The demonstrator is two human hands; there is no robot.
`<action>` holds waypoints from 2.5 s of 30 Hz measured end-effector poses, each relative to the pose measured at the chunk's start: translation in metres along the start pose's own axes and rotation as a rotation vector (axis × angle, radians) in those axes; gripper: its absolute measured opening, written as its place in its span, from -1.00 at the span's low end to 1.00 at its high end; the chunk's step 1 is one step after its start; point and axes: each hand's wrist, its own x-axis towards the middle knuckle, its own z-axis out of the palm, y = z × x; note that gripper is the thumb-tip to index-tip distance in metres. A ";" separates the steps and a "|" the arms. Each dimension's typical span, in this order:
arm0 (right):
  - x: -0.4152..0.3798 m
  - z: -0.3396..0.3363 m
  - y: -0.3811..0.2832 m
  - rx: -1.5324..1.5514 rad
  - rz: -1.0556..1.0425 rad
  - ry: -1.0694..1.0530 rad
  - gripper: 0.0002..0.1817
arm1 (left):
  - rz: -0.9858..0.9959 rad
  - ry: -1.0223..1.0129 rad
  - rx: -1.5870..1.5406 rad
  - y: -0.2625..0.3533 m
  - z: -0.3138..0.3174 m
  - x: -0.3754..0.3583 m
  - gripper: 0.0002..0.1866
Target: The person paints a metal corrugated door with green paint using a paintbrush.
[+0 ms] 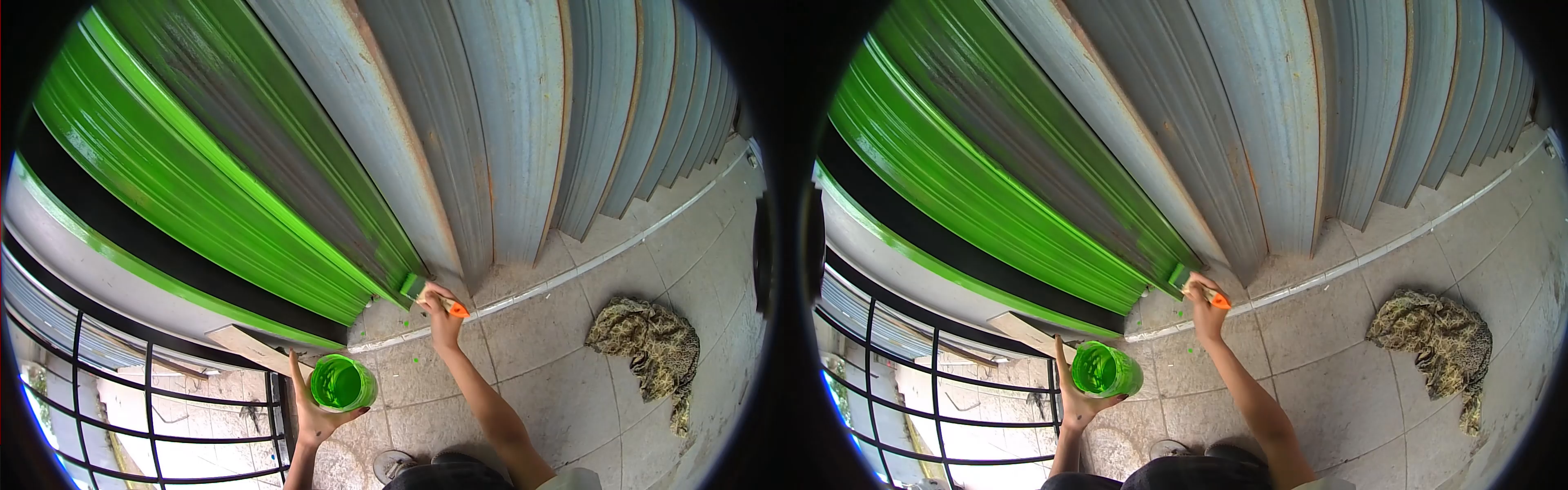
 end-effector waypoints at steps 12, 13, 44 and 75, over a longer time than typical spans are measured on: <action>-0.004 -0.020 0.010 -0.007 -0.007 -0.034 -0.76 | -0.020 -0.021 -0.037 -0.003 0.000 -0.003 0.50; -0.010 -0.035 0.025 -0.053 0.029 0.014 -0.75 | -0.021 -0.023 -0.033 -0.003 -0.001 -0.004 0.50; -0.019 0.076 -0.077 0.194 -0.192 -0.159 -0.78 | 0.008 -0.023 -0.066 -0.005 -0.004 0.002 0.51; -0.015 0.066 -0.076 -0.046 -0.201 -0.218 -0.80 | 0.017 -0.078 0.004 0.003 -0.003 0.004 0.51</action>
